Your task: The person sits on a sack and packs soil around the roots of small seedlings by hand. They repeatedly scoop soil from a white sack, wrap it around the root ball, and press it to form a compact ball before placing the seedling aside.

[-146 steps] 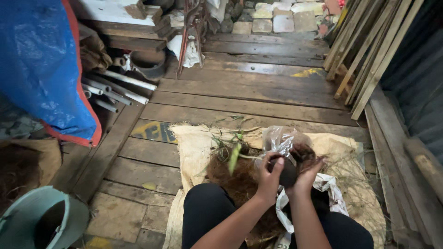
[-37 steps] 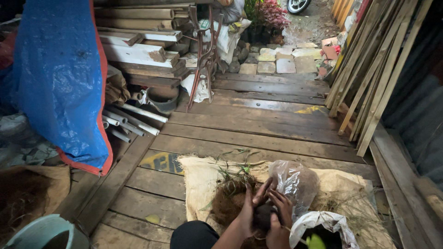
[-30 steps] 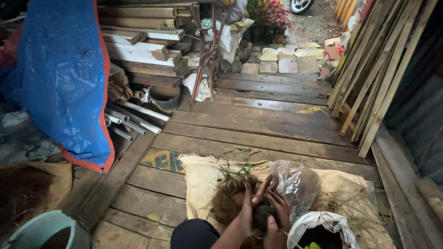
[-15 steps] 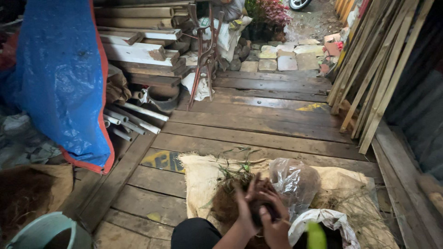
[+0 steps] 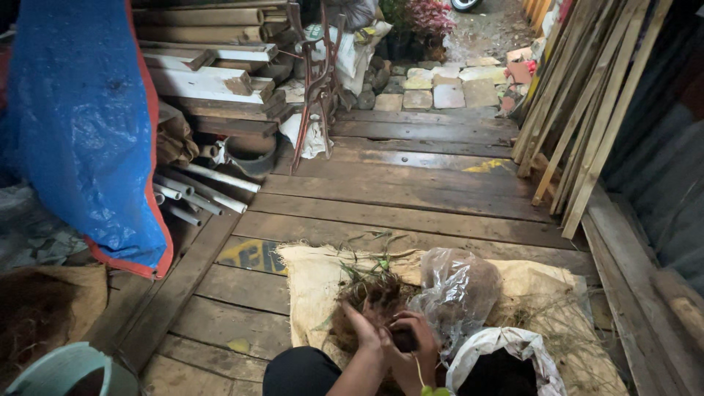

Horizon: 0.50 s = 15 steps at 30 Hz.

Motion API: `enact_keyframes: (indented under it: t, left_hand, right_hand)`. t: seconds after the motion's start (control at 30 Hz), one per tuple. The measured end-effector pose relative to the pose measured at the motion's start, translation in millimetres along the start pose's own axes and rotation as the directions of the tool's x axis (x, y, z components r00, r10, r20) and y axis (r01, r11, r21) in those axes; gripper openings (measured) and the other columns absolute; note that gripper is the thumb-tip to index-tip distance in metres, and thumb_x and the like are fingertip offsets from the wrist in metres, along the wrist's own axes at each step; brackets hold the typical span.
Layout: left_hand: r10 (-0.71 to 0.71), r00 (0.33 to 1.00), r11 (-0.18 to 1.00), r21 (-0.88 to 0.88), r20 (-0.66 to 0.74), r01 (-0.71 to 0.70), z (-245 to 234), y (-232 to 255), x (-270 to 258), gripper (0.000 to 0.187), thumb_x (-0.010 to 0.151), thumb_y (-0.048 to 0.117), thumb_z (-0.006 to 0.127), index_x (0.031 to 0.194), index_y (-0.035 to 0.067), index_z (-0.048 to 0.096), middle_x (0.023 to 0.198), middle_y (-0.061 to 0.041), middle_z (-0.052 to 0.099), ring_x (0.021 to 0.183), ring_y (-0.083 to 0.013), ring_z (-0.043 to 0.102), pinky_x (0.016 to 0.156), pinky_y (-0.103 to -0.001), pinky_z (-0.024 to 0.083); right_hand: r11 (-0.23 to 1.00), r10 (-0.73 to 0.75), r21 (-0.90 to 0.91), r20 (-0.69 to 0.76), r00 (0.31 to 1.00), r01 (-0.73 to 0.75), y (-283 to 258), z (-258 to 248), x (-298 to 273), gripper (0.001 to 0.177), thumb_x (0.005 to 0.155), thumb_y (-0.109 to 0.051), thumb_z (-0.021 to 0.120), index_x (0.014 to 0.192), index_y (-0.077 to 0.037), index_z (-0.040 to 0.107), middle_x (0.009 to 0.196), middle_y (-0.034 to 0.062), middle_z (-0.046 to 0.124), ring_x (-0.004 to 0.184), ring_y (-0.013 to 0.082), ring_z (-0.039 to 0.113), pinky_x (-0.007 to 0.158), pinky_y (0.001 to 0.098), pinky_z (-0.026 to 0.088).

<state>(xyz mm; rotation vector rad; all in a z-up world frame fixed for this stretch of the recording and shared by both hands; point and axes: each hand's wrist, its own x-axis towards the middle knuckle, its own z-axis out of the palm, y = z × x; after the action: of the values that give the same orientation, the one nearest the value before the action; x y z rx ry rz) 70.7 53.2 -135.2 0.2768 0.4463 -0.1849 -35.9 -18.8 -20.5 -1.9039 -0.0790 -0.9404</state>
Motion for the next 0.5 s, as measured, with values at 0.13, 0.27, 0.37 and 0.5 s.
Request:
enact_keyframes:
  t: [0.13, 0.27, 0.37, 0.5]
  left_hand:
    - [-0.050, 0.989, 0.997, 0.050, -0.141, 0.058, 30.8, 5.9, -31.7, 0.095, 0.091, 0.084, 0.023, 0.135, 0.010, 0.062, 0.120, -0.018, 0.070, 0.109, -0.0365, 0.067, 0.095, -0.053, 0.057]
    - [0.018, 0.997, 0.968, 0.252, -0.069, 0.000, 70.3, 5.7, -67.1, 0.087, 0.090, 0.083, 0.023, 0.141, 0.019, 0.055, 0.129, -0.013, 0.066, 0.112, -0.0304, 0.064, 0.100, -0.050, 0.051]
    - [-0.023, 0.992, 0.929, 0.364, -0.128, 0.068, 86.6, -1.0, -81.9, 0.085, 0.090, 0.081, 0.021, 0.142, 0.020, 0.050, 0.129, -0.015, 0.064, 0.114, -0.0330, 0.065, 0.102, -0.051, 0.053]
    - [0.012, 1.000, 0.953, 0.303, 0.012, -0.015, 89.0, -6.3, -80.3, 0.083, 0.093, 0.078, 0.027, 0.140, 0.013, 0.052, 0.127, -0.015, 0.064, 0.115, -0.0333, 0.062, 0.102, -0.051, 0.053]
  right_hand:
    - [0.901, 0.387, 0.197, 0.041, 0.921, -0.387, 16.6, 3.5, -1.2, 0.024, 0.078, -0.018, 0.080, 0.095, -0.005, 0.069, 0.091, 0.0109, 0.074, 0.078, 0.0228, 0.070, 0.069, 0.0337, 0.056]
    - [0.446, 0.741, 0.572, 0.195, 0.642, -0.688, 23.7, -4.5, 9.6, 0.032, 0.084, -0.021, 0.076, 0.111, -0.007, 0.066, 0.099, 0.0121, 0.072, 0.083, 0.0239, 0.070, 0.072, 0.0371, 0.058]
    - [0.285, 0.806, 0.614, 0.261, 0.531, -0.736, 22.6, -10.7, 16.5, 0.042, 0.082, -0.025, 0.073, 0.120, -0.011, 0.060, 0.106, 0.0125, 0.070, 0.092, 0.0273, 0.073, 0.080, 0.0413, 0.061]
    - [0.697, 0.657, 0.209, 0.197, 0.727, -0.686, 23.7, -11.2, 13.3, 0.051, 0.081, -0.027, 0.079, 0.126, -0.008, 0.064, 0.115, 0.0118, 0.071, 0.106, 0.0250, 0.070, 0.093, 0.0351, 0.054]
